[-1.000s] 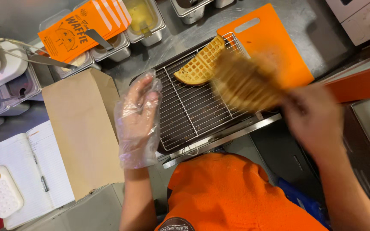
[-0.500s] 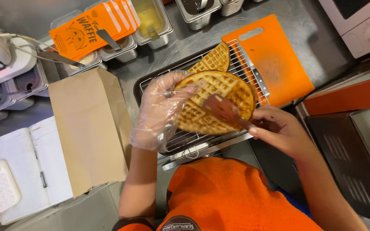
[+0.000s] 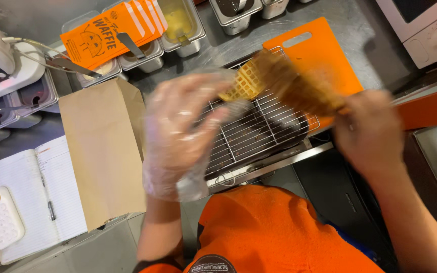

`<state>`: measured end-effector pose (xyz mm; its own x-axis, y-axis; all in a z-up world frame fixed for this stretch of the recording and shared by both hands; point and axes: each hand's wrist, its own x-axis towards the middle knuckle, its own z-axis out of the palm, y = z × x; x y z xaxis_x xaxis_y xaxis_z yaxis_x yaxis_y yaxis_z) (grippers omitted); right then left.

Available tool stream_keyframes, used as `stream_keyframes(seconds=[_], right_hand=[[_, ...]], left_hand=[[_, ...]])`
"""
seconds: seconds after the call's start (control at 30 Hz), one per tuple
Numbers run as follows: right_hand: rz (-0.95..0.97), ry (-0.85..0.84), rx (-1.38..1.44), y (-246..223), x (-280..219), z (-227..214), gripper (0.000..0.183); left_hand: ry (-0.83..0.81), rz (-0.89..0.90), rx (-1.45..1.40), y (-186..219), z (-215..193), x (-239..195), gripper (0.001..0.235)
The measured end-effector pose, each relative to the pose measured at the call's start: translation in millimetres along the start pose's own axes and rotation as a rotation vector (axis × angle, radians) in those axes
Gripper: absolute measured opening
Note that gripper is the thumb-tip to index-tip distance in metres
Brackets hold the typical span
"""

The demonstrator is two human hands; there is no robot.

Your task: The person spreads a dark chocolate filling onto waffles using a spatula. They fold the waffles in half, place them into orange branded paper wrappers, and then put the wrapped waffles into a brown paper bag.

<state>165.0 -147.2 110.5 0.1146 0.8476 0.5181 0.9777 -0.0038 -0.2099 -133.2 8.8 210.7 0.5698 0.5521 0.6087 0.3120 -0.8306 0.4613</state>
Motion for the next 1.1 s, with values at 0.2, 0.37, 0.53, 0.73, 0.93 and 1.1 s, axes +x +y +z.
stream_keyframes(seconds=[0.2, 0.37, 0.53, 0.73, 0.93, 1.1], right_hand=[[0.225, 0.025, -0.111, 20.7, -15.7, 8.4, 0.014], [0.174, -0.404, 0.61, -51.3, -17.9, 18.9, 0.014], [0.201, -0.055, -0.026, -3.1, -14.7, -3.1, 0.01], [0.303, -0.242, 0.393, -0.8, -16.7, 15.0, 0.02], [0.402, -0.652, 0.932, -38.7, -7.0, 74.8, 0.029], [0.33, -0.625, 0.575, -15.2, -8.4, 52.5, 0.035]], left_hand=[[0.255, -0.306, -0.097, -23.8, 8.5, -34.7, 0.019], [0.216, -0.312, -0.249, -25.9, 17.8, -38.7, 0.017], [0.145, -0.381, -0.146, -36.4, 19.3, -56.6, 0.021], [-0.055, -0.205, 0.008, -59.7, 53.2, -64.4, 0.057], [-0.019, -1.093, -0.877, -85.3, 85.1, -107.5, 0.033], [0.29, -1.023, -0.612, -106.9, 86.4, -158.3, 0.03]])
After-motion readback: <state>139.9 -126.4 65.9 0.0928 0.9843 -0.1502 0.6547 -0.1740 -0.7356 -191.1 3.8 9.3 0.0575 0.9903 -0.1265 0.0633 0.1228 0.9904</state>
